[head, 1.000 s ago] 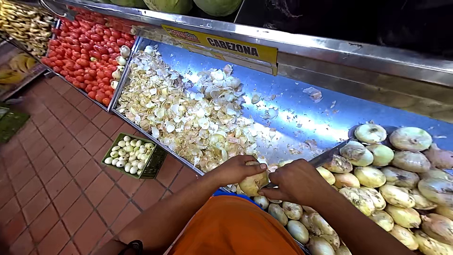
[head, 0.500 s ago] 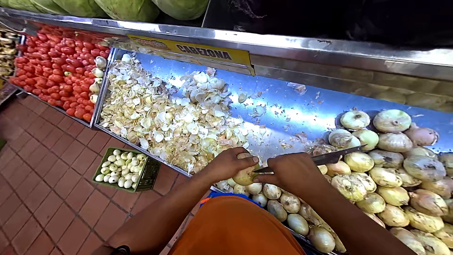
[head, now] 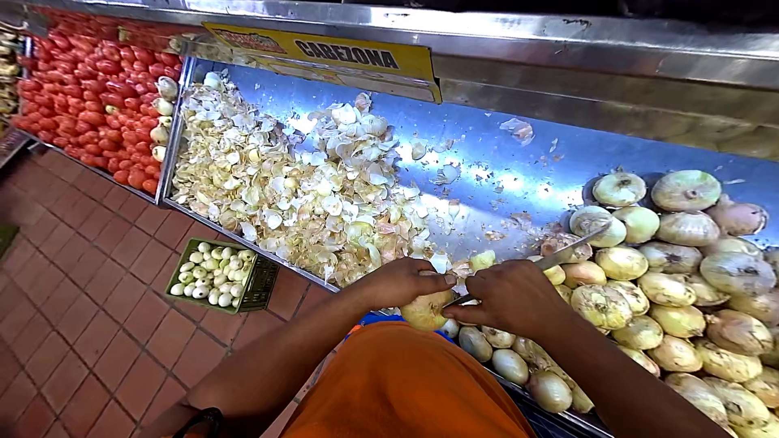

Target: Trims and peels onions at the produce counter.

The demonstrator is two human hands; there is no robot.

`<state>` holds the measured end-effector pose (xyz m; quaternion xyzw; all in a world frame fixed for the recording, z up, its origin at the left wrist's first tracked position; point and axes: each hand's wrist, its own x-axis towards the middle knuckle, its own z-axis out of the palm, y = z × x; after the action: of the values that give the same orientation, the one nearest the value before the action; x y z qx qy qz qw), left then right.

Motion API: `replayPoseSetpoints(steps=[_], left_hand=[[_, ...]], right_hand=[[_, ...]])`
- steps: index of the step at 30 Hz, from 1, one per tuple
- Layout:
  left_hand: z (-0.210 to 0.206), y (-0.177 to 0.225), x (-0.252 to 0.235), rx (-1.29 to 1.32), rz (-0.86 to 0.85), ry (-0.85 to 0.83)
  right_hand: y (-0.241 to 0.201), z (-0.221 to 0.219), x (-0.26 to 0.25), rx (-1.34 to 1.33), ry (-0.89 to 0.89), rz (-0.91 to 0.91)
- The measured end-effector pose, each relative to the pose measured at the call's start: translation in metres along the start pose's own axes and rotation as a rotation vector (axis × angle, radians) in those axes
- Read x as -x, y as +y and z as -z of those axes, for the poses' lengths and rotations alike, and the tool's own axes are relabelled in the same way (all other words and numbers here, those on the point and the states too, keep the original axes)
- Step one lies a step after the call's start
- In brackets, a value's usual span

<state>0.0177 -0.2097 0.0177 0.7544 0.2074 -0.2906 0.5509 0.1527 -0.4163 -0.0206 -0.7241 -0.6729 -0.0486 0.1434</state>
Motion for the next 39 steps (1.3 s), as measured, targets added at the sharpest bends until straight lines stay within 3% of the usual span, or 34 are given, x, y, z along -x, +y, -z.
replayPoseSetpoints(steps=[6, 13, 19, 26, 30, 33, 39], left_hand=[[-0.015, 0.012, 0.008, -0.209, 0.055, 0.000], [-0.031, 0.013, 0.012, -0.244, 0.078, -0.073], [-0.033, 0.003, 0.009, 0.056, 0.094, -0.077], [-0.035, -0.023, -0.007, 0.538, 0.148, -0.018], [-0.031, -0.034, -0.019, 0.705, 0.160, 0.115], [-0.015, -0.039, -0.017, 0.716, 0.138, 0.173], [-0.007, -0.022, -0.001, 0.503, -0.008, 0.143]], right_hand=[[-0.015, 0.004, 0.008, 0.017, -0.061, -0.036], [-0.025, -0.014, 0.020, -0.105, -0.015, 0.110], [-0.024, -0.022, 0.033, -0.097, 0.154, 0.168], [-0.020, -0.020, 0.037, -0.091, 0.191, 0.071], [-0.023, -0.017, 0.037, -0.114, 0.174, 0.068], [-0.027, -0.015, 0.031, -0.136, 0.070, -0.056], [-0.014, 0.008, 0.001, -0.216, -0.355, -0.356]])
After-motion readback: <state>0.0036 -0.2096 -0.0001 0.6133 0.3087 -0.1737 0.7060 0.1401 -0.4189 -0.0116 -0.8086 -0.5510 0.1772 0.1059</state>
